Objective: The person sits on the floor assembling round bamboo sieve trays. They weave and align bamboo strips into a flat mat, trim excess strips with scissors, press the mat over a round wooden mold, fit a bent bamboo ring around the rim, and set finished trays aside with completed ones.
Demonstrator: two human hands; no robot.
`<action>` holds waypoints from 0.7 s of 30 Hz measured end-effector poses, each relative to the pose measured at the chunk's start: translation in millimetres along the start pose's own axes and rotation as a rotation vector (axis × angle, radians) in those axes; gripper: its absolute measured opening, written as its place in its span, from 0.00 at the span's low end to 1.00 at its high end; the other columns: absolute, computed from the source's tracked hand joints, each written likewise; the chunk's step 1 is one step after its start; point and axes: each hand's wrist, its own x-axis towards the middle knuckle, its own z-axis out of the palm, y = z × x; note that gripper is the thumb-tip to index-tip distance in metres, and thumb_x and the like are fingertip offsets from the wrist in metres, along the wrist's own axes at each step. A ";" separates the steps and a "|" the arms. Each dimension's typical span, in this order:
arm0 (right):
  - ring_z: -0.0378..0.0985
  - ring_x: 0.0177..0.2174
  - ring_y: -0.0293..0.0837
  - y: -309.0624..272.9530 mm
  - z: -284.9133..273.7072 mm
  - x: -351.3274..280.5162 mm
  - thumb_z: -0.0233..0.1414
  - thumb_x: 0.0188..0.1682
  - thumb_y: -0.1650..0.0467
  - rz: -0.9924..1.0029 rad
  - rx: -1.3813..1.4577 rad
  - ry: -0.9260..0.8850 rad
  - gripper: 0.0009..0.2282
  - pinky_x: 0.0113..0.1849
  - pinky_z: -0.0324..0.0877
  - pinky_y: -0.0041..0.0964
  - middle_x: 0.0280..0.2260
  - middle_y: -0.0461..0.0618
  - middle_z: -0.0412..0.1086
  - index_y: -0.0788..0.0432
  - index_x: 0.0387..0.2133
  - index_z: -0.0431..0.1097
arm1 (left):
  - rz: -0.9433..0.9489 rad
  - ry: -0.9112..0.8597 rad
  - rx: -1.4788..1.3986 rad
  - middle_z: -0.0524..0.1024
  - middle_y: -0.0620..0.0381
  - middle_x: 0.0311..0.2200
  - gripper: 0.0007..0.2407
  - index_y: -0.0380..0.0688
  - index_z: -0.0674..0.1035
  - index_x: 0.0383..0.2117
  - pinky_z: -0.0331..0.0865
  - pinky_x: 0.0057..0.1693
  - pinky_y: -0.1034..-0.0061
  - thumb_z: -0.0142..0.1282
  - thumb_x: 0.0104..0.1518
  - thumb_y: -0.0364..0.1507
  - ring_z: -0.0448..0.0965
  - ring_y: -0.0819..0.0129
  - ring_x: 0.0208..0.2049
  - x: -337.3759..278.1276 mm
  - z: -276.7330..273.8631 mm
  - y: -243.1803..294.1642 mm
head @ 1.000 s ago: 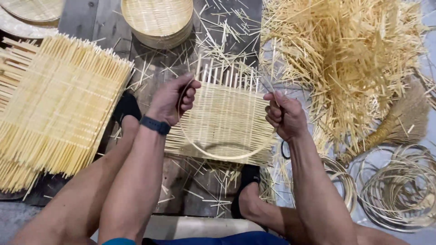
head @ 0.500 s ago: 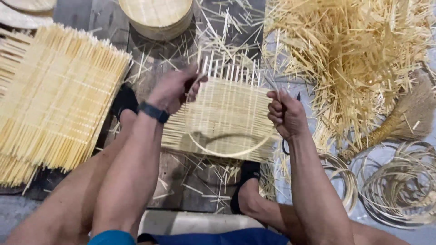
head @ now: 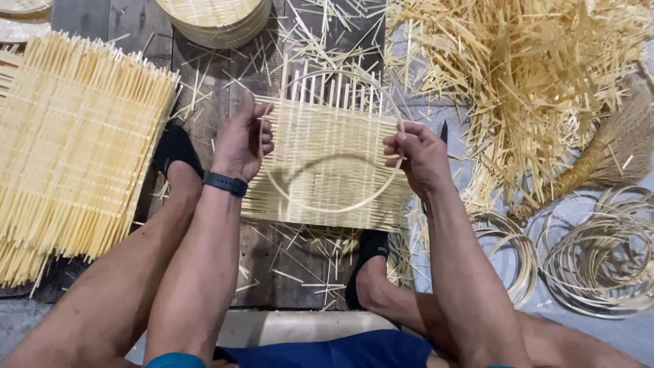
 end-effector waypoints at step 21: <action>0.83 0.30 0.53 118.4 -22.9 34.5 0.63 0.40 0.64 -0.241 -0.990 0.427 0.11 0.37 0.74 0.44 0.28 0.58 0.78 0.56 0.33 0.81 | 0.523 0.451 1.339 0.84 0.49 0.29 0.08 0.43 0.88 0.32 0.76 0.43 0.70 0.69 0.45 0.26 0.85 0.62 0.30 79.9 -100.6 -98.9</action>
